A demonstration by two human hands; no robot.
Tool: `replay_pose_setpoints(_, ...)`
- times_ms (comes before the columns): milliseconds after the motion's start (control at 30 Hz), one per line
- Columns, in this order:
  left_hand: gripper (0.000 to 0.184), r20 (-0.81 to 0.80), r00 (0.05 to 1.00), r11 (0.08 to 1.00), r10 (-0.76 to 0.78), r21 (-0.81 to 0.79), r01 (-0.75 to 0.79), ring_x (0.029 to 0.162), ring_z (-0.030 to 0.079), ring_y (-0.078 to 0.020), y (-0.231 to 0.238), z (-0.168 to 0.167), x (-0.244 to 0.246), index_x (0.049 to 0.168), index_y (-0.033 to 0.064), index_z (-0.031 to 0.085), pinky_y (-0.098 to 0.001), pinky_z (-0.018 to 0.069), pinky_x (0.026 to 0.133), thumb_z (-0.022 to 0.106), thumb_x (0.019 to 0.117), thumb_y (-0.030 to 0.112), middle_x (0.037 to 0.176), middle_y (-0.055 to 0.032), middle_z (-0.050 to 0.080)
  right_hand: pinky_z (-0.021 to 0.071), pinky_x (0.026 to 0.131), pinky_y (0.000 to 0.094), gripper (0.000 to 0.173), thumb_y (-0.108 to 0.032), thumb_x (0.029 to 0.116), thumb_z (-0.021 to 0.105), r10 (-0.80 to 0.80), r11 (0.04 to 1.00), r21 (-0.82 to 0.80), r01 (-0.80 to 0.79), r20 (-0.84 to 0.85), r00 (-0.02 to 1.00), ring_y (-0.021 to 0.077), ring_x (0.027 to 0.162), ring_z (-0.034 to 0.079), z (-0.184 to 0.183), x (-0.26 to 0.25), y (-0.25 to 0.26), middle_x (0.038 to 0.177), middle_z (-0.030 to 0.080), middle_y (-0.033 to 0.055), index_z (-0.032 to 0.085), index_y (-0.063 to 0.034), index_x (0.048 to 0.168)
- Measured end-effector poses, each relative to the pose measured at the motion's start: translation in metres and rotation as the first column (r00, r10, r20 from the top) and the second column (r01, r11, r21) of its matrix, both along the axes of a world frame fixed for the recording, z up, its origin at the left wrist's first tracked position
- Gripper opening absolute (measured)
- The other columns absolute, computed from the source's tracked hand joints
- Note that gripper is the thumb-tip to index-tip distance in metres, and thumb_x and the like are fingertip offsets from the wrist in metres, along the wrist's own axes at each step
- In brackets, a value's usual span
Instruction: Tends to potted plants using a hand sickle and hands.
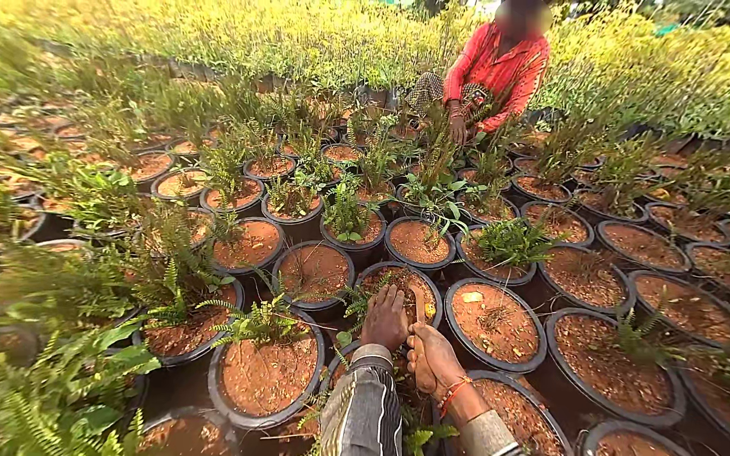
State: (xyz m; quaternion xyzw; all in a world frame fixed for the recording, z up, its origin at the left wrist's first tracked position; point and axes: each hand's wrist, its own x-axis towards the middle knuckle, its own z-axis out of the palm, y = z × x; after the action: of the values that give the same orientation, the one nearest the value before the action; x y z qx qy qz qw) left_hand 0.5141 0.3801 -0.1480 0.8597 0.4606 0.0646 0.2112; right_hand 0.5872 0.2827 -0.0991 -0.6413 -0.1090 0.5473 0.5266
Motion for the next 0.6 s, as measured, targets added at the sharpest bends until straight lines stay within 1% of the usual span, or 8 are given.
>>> replay_pose_setpoints(100,0.048,-0.007,1.000,1.000,0.011,-0.003,-0.011,0.159,0.020,-0.0206,0.000,-0.006,-0.001,0.156,0.0159,0.044,-0.0464,0.0180,0.127,0.036,0.1102,0.028,0.169,-0.0024,0.031,0.0467,0.043,0.0281,0.022,-0.025,0.1130,0.039,0.022,0.999,-0.027,-0.021,0.030,0.999,0.0140,0.048,0.048,-0.003,-0.004,0.006,0.073,0.048,0.0049,0.050,-0.0058,0.116)
replay_pose_setpoints(267,0.050,-0.026,1.000,1.000,0.006,0.000,-0.006,0.159,0.018,-0.0205,0.002,-0.003,0.000,0.158,0.0158,0.042,-0.0463,0.0176,0.127,0.039,0.1091,0.027,0.170,-0.0026,0.029,0.0457,0.041,0.0268,0.022,-0.025,0.1127,0.040,-0.033,0.999,0.004,0.033,-0.021,0.999,0.0128,0.046,0.047,0.000,-0.009,0.003,0.071,0.048,0.0042,0.050,-0.0064,0.116)
replay_pose_setpoints(333,0.050,-0.021,1.000,1.000,0.017,0.003,-0.017,0.159,0.020,-0.0206,0.001,-0.006,-0.001,0.157,0.0159,0.043,-0.0460,0.0189,0.127,0.042,0.1082,0.026,0.169,-0.0025,0.030,0.0456,0.041,0.0275,0.022,-0.025,0.1129,0.039,-0.016,1.000,-0.005,0.016,-0.009,1.000,0.0133,0.046,0.047,-0.007,-0.008,0.007,0.072,0.047,0.0046,0.050,-0.0062,0.117)
replay_pose_setpoints(400,0.052,-0.029,1.000,1.000,0.012,0.003,-0.011,0.159,0.019,-0.0204,0.004,-0.004,-0.001,0.158,0.0164,0.042,-0.0458,0.0192,0.127,0.046,0.1061,0.024,0.170,-0.0020,0.029,0.0462,0.041,0.0277,0.022,-0.024,0.1129,0.039,-0.002,1.000,0.026,0.003,-0.023,1.000,0.0134,0.046,0.047,-0.014,-0.005,0.012,0.072,0.048,0.0045,0.050,-0.0059,0.116)
replay_pose_setpoints(467,0.052,-0.041,0.999,1.000,0.004,0.010,-0.004,0.159,0.019,-0.0198,0.004,-0.003,0.000,0.158,0.0162,0.042,-0.0455,0.0188,0.127,0.041,0.1067,0.027,0.170,-0.0015,0.029,0.0434,0.041,0.0256,0.024,-0.024,0.1130,0.037,-0.043,0.996,0.077,0.053,-0.128,0.991,0.0116,0.046,0.046,-0.014,0.001,0.008,0.071,0.049,0.0033,0.052,-0.0060,0.114)
replay_pose_setpoints(533,0.052,-0.025,1.000,1.000,0.008,0.028,-0.007,0.158,0.020,-0.0192,0.004,-0.001,0.001,0.157,0.0152,0.043,-0.0455,0.0179,0.128,0.034,0.1080,0.029,0.169,-0.0016,0.031,0.0376,0.037,0.0203,0.027,-0.027,0.1125,0.033,-0.126,0.980,0.115,0.166,-0.292,0.948,0.0067,0.042,0.042,-0.002,0.003,0.002,0.066,0.049,0.0002,0.052,-0.0089,0.106)
replay_pose_setpoints(567,0.052,-0.021,1.000,1.000,0.012,0.027,-0.011,0.158,0.021,-0.0190,0.004,-0.001,0.001,0.157,0.0149,0.044,-0.0456,0.0180,0.127,0.033,0.1081,0.029,0.168,-0.0016,0.032,0.0379,0.037,0.0203,0.027,-0.027,0.1127,0.033,-0.147,0.976,0.111,0.185,-0.284,0.948,0.0067,0.042,0.042,0.001,0.001,-0.002,0.066,0.048,0.0001,0.052,-0.0087,0.106)
replay_pose_setpoints(600,0.052,-0.022,1.000,1.000,0.015,0.020,-0.014,0.158,0.021,-0.0191,0.004,-0.001,0.001,0.157,0.0149,0.044,-0.0459,0.0180,0.128,0.033,0.1083,0.029,0.168,-0.0016,0.032,0.0400,0.039,0.0229,0.026,-0.026,0.1134,0.034,-0.151,0.980,0.098,0.173,-0.196,0.969,0.0090,0.044,0.043,0.002,-0.002,-0.005,0.067,0.047,0.0012,0.052,-0.0068,0.110)
